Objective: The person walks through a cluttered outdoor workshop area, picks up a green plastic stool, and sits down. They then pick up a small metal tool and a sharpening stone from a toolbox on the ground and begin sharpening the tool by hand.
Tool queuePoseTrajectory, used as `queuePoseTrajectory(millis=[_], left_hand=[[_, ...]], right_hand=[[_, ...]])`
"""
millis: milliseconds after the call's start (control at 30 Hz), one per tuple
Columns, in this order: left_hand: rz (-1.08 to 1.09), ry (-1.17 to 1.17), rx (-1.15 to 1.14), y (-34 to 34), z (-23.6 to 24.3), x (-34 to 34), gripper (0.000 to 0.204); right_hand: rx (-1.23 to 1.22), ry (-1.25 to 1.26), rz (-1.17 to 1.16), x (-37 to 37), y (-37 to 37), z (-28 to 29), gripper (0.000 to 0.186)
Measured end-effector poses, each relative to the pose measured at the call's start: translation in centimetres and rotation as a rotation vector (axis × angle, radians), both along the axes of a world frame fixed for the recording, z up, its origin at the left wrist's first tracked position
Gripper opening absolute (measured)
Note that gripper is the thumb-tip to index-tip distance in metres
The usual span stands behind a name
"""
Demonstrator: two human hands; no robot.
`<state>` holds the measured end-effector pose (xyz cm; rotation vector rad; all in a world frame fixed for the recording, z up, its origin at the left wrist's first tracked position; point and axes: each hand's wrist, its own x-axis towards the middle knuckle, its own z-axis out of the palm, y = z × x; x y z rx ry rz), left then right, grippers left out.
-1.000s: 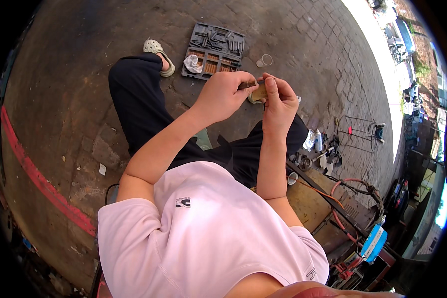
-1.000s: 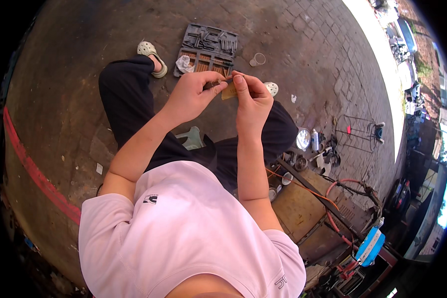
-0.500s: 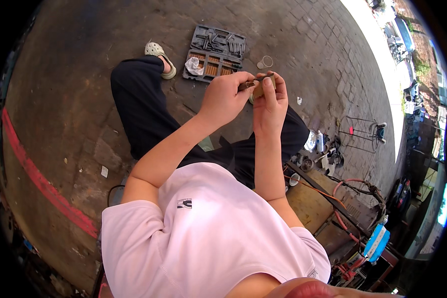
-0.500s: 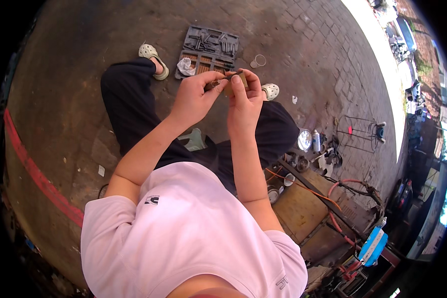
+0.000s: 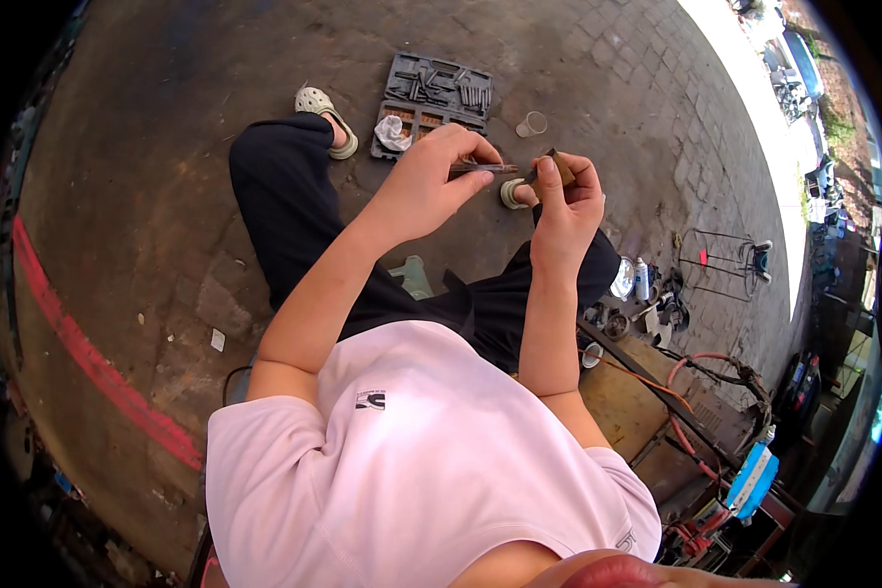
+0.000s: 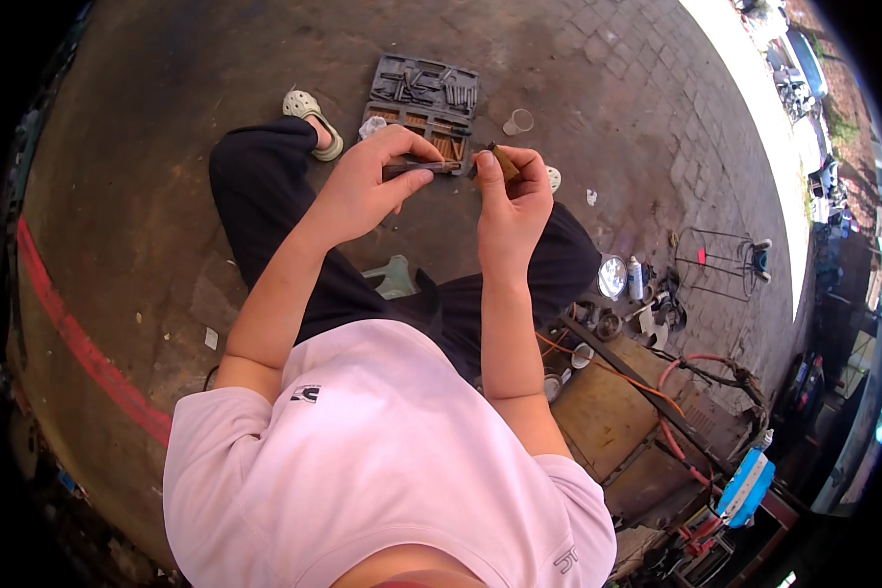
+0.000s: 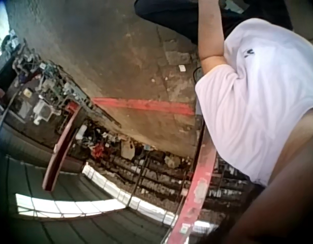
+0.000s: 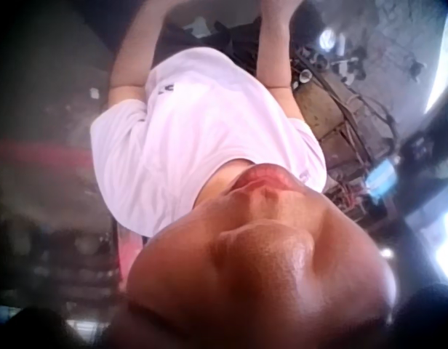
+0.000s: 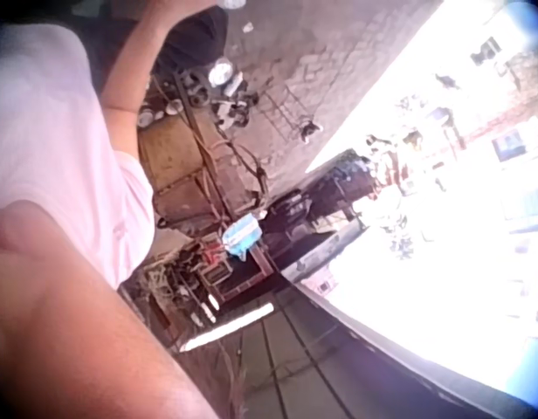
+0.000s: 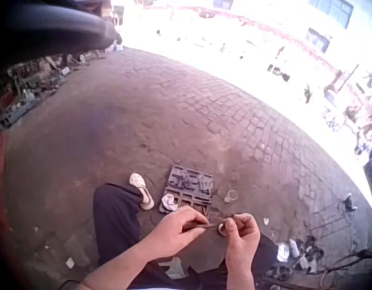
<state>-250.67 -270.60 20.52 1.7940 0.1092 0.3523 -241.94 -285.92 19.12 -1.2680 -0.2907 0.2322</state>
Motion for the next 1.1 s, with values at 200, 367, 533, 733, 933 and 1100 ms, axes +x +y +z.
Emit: queuePoseTrajectory(millis=[200, 367, 533, 733, 933, 1100], left_hand=[[0.1, 0.079, -0.469, 0.6, 1.6, 0.2, 0.014], [0.169, -0.111, -0.761, 1.1, 1.2, 0.5, 0.015], [0.192, -0.265, -0.633, 1.1, 1.0, 1.1, 0.023], [0.289, -0.347, -0.349, 0.0, 0.7, 1.9, 0.026], [0.465, -0.423, -0.49, -1.2, 0.8, 2.7, 0.032], [0.442, -0.52, -0.692, -0.6, 0.4, 3.2, 0.036]], right_hand=[[-0.116, -0.071, 0.139, -0.8, 0.6, 0.1, 0.016], [-0.125, -0.056, 0.3, -2.1, 0.9, 0.8, 0.016], [0.068, 0.005, 0.231, -2.7, 0.6, 1.4, 0.019], [0.138, 0.063, 0.265, -3.7, 2.1, 2.2, 0.016], [0.088, -0.015, 0.234, -4.6, 2.3, 1.8, 0.016], [-0.15, -0.199, 0.163, -4.1, 1.1, 1.9, 0.016]])
